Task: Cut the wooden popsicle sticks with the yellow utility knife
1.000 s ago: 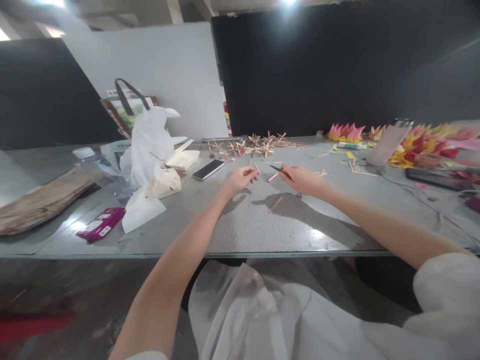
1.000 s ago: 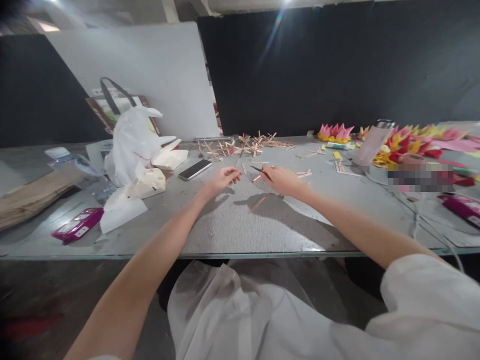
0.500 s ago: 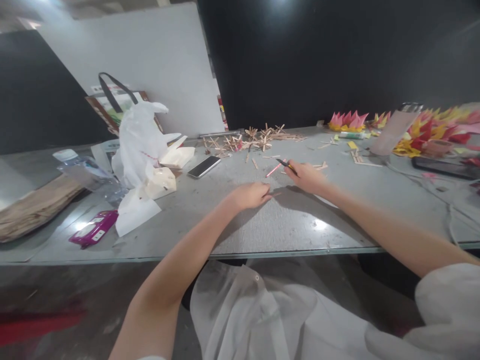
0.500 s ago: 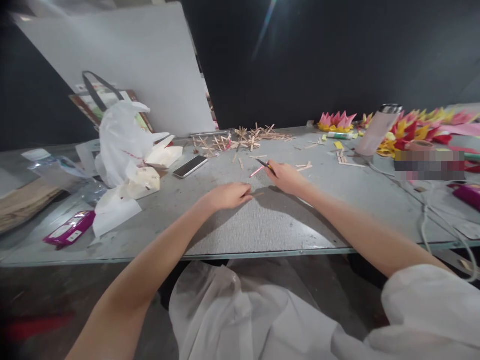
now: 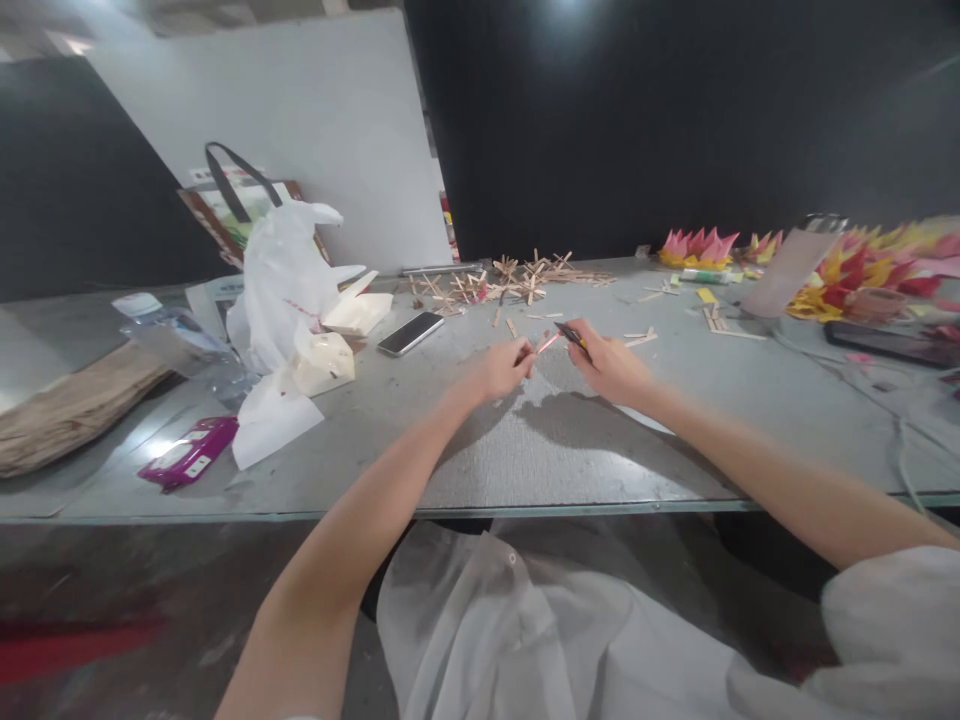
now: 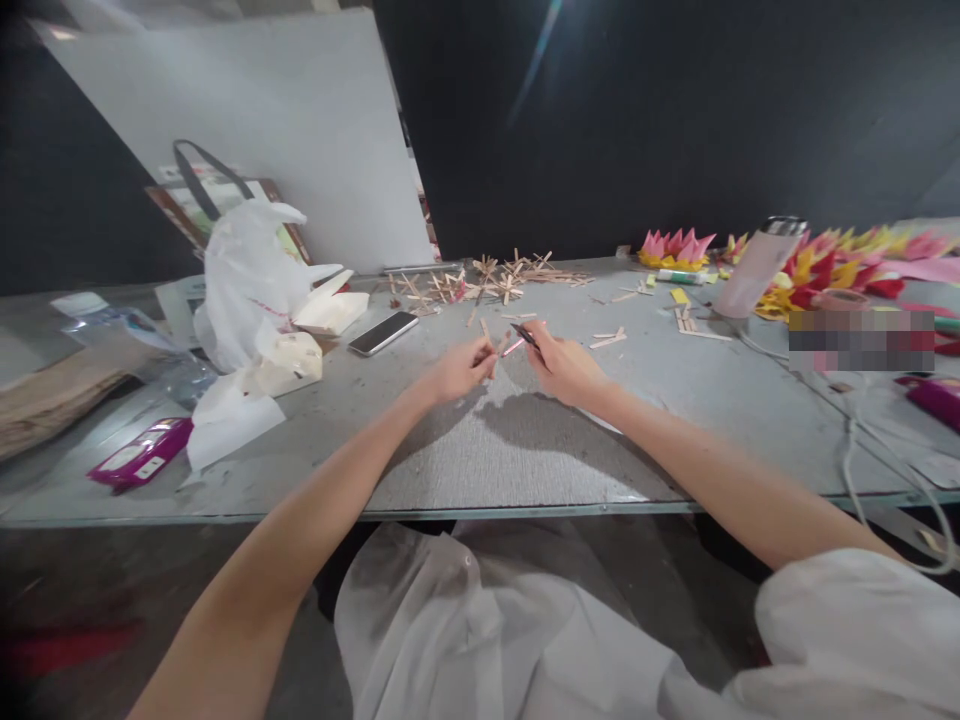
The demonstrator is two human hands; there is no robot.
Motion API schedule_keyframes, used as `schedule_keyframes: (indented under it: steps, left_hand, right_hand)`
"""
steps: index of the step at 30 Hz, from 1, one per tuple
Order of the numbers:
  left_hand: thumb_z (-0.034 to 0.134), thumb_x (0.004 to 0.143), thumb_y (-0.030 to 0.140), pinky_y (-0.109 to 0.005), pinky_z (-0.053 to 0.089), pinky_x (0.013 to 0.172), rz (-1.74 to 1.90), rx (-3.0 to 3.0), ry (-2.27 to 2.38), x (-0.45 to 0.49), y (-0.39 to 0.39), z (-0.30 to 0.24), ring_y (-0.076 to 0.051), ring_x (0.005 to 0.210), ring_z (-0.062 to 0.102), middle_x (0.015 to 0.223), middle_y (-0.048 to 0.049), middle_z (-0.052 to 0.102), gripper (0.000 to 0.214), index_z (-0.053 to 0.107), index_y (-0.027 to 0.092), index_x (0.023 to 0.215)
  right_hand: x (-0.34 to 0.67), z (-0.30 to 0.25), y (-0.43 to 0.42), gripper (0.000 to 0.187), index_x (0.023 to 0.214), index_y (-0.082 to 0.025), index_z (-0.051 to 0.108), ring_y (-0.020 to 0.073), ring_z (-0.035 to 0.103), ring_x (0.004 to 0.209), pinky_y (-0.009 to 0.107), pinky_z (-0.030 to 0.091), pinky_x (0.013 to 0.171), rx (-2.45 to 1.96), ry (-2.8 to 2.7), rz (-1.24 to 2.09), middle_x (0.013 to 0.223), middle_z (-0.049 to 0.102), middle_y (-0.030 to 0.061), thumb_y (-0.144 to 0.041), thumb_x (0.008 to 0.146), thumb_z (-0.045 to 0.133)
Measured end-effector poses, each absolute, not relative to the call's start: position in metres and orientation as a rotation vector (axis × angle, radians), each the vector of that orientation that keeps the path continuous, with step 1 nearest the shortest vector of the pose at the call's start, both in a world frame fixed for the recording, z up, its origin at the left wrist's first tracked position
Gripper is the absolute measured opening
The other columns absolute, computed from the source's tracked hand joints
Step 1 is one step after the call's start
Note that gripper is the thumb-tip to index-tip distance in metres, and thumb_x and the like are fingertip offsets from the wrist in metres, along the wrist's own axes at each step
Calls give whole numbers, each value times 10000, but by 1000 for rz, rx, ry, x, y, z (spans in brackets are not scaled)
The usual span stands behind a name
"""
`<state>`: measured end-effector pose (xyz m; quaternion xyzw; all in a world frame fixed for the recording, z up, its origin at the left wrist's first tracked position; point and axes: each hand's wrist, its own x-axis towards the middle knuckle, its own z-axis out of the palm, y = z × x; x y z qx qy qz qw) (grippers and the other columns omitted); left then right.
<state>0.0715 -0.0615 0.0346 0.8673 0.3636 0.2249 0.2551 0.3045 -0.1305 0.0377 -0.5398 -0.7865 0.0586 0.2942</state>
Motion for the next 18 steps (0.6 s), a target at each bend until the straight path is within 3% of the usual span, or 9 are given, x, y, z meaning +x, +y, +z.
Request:
schedule_keyframes:
  steps: [5,8,11,18]
  left_hand:
    - [653,980,523,-351,587,736,1012,1882,652,77,-66,46,-186,731,727,813,-67,766,391,554,186,1152]
    - [718,952,504,-377,630,795,1120,1838,599,80,-82,56,-212,792,774,856,-66,798,573,529,179,1385]
    - [721,959,477,-384,659,813,1150,1885,600,81,-98,62,-217,792,794,955,-90,823,580,547,190,1431]
    - [734,955,441,-420,687,848,1159,1903,648,85,-107,59,-258,840,813,861,-70,814,677,490,190,1535]
  right_hand:
    - [299,42,-139,413,1336,-239,490,159,550,513,281,420,616,-1272,-1973,481,732,603,-22,-525,1111,293]
    - [294,43,-144,410,1279,-258,493,134,529,458,276,434,589,-1247,-1899,569,696,586,-52,-568,1115,280]
    - [289,44,-149,399,1248,-256,488,137,545,459,282,449,608,-1233,-1889,524,651,588,-64,-574,1118,286]
    - [286,46,-156,335,1217,-246,503,140,569,509,285,434,650,-1233,-1965,376,713,623,-32,-509,1122,319]
